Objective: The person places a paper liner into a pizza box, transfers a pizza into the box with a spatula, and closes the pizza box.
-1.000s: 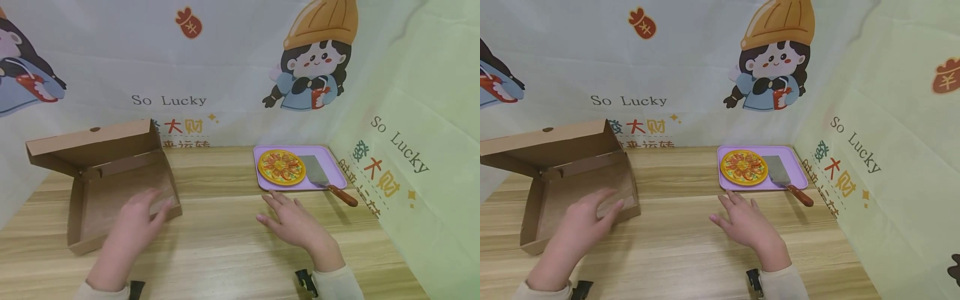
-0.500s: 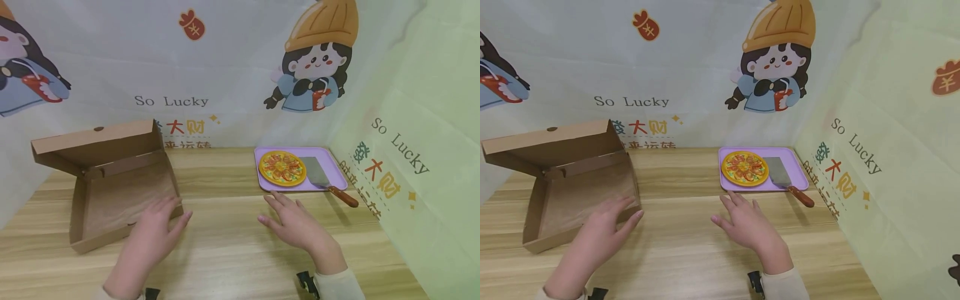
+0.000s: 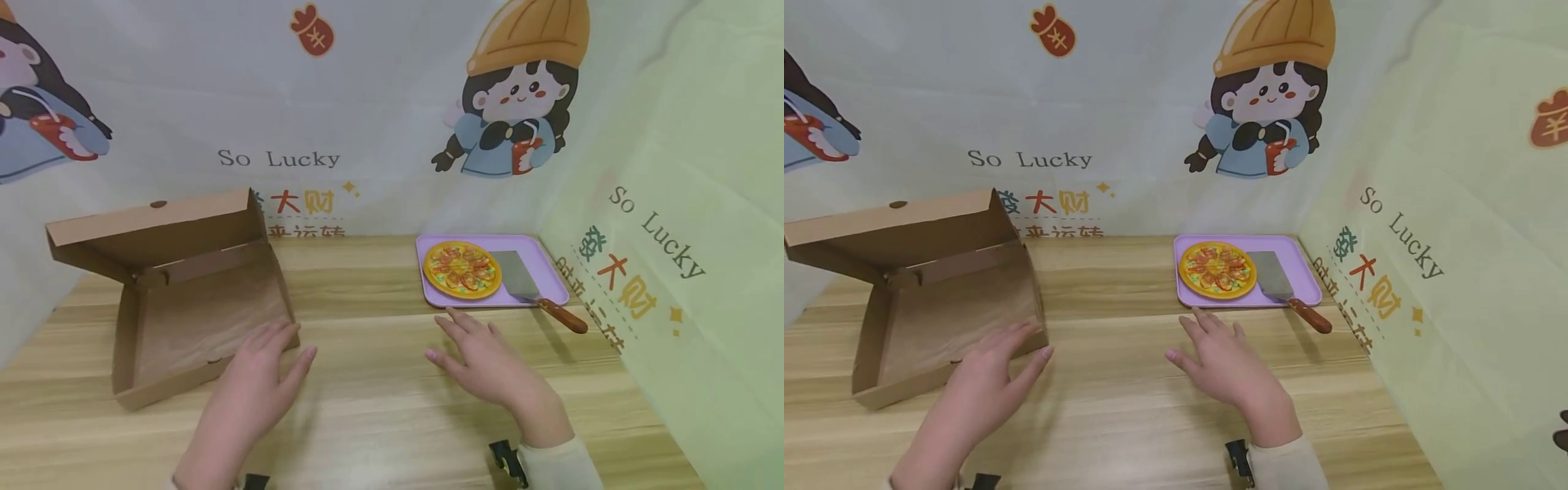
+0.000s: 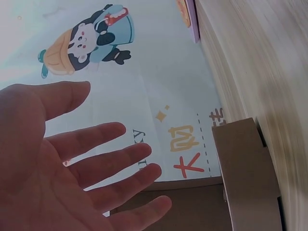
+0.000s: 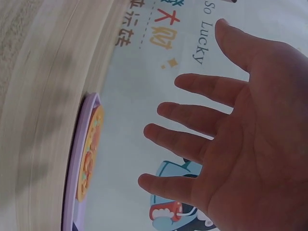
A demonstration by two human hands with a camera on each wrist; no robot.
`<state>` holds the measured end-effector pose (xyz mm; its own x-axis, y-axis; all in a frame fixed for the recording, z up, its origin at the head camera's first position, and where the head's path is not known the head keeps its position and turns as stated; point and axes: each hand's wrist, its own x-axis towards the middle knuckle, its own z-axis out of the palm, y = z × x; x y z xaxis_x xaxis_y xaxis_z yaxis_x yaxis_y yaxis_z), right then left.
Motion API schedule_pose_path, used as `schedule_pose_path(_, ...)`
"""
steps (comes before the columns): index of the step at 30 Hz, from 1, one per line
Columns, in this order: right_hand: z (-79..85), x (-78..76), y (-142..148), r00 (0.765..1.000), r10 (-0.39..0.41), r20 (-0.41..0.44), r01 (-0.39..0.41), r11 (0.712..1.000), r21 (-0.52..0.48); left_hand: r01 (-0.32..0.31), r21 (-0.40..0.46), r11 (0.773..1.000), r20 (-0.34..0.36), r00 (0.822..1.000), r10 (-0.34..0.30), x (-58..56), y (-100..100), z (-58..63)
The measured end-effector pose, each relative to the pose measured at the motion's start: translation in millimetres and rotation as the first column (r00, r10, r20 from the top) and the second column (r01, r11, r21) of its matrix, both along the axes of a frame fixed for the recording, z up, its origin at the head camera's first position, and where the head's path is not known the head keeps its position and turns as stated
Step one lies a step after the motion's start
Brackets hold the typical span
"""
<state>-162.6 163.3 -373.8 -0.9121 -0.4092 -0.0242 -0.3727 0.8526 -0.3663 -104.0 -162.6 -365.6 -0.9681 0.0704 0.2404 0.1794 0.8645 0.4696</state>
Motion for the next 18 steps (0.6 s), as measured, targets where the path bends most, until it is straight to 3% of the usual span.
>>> schedule_pose_path(13,5.5,-2.0,7.2,1.000,-0.014,-0.008,0.014,1.000,0.016,-0.005,-0.003,1.000,0.008,1.000,0.005,0.4,-5.3,-1.4)
schedule_pose_path(18,9.9,-4.9,16.4,0.998,-0.029,-0.051,0.029,1.000,0.001,0.004,-0.018,1.000,0.001,1.000,-0.004,-1.0,-4.5,-3.4)
